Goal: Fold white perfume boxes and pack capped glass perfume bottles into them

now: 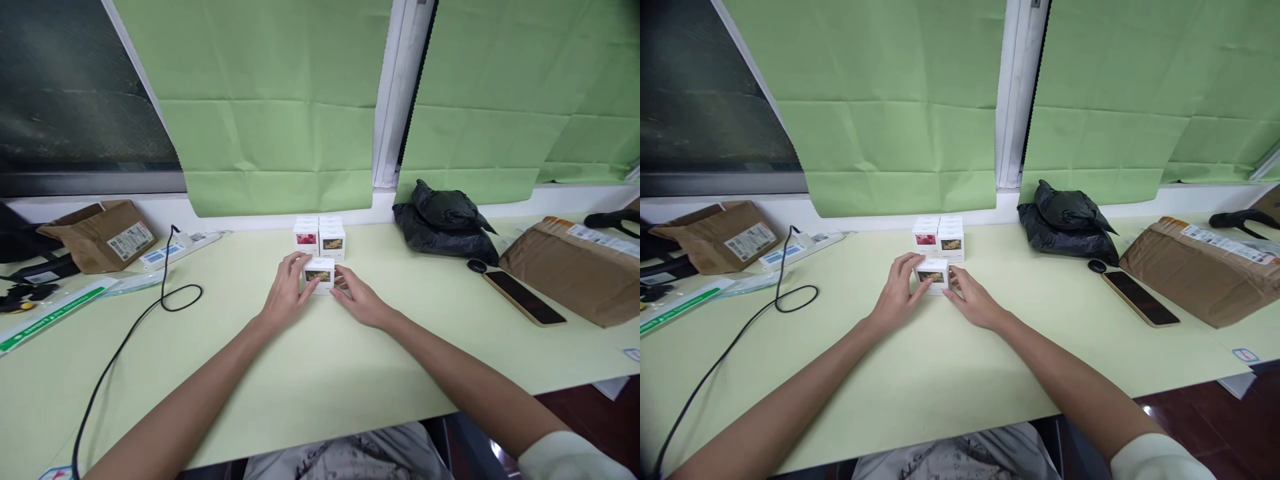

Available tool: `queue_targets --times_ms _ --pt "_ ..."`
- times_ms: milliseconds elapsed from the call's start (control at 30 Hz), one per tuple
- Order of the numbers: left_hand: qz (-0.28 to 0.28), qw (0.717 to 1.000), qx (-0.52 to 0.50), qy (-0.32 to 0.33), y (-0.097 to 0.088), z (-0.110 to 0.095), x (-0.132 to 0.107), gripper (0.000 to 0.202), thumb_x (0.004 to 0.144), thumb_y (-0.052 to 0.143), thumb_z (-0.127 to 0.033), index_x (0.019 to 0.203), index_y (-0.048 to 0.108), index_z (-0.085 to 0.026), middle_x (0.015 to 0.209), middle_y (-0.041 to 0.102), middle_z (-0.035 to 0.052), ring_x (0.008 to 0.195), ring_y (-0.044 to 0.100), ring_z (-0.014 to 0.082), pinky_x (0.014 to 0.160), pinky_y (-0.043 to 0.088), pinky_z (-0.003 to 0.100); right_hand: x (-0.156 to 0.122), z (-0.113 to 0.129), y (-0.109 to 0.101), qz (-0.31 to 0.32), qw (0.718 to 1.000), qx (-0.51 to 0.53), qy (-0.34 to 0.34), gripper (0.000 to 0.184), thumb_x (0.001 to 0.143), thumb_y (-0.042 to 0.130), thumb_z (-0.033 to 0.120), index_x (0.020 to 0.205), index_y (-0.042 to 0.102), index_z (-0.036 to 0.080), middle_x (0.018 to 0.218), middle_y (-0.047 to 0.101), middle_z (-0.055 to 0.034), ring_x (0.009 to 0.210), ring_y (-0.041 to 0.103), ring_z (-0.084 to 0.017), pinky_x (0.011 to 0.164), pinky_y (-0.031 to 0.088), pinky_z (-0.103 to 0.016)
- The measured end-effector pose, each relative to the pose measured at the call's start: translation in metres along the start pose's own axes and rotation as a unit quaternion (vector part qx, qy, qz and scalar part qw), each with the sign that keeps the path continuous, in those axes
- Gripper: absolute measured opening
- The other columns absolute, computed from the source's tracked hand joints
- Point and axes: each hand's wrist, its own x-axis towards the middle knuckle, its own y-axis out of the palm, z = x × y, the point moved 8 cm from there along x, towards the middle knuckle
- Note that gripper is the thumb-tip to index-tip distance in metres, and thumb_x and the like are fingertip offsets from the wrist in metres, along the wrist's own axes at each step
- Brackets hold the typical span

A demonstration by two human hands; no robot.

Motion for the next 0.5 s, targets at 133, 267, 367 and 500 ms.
queue_targets --times_ms 133,267,367,500 --pt "-0.001 1.000 0.003 -0.002 -0.001 -0.001 0.001 0.050 0.104 0.058 -0.038 0.151 0.043 -0.029 0.149 0.044 0.0149 0.136 0.049 0.0306 0.113 0.047 0.052 0.001 -0.001 -0.001 -0.007 1.000 -0.006 -0.006 0.059 0.106 0.051 0.041 0.160 0.030 0.030 0.146 0.054 -0.0121 0.123 0.059 -0.025 0.106 0.053 -0.049" --pt "0.011 0.998 -0.053 -0.036 0.002 -0.003 0.000 0.059 0.101 0.063 -0.042 0.152 0.039 -0.029 0.153 0.041 0.0150 0.138 0.049 0.0308 0.112 0.048 0.050 0.001 0.001 -0.003 -0.025 1.000 -0.006 -0.010 0.052 0.106 0.051 0.039 0.156 0.040 0.028 0.136 0.061 -0.0113 0.119 0.061 -0.025 0.103 0.054 -0.047" --pt "0.037 0.984 -0.138 -0.104 0.013 0.000 -0.005 0.085 0.092 0.074 -0.049 0.157 0.024 -0.031 0.152 0.043 0.0160 0.130 0.057 0.0310 0.102 0.055 0.047 -0.001 0.007 -0.003 -0.027 1.000 0.003 -0.006 0.047 0.107 0.048 0.038 0.153 0.044 0.030 0.124 0.066 -0.0082 0.111 0.064 -0.023 0.100 0.055 -0.044" --pt "0.054 0.965 -0.206 -0.153 0.023 0.004 -0.010 0.091 0.086 0.080 -0.050 0.155 0.022 -0.033 0.148 0.048 0.0141 0.127 0.060 0.0305 0.098 0.057 0.046 -0.003 0.018 -0.007 -0.036 0.999 -0.005 -0.020 0.043 0.108 0.044 0.034 0.151 0.046 0.031 0.118 0.068 -0.0058 0.107 0.066 -0.023 0.098 0.054 -0.042"
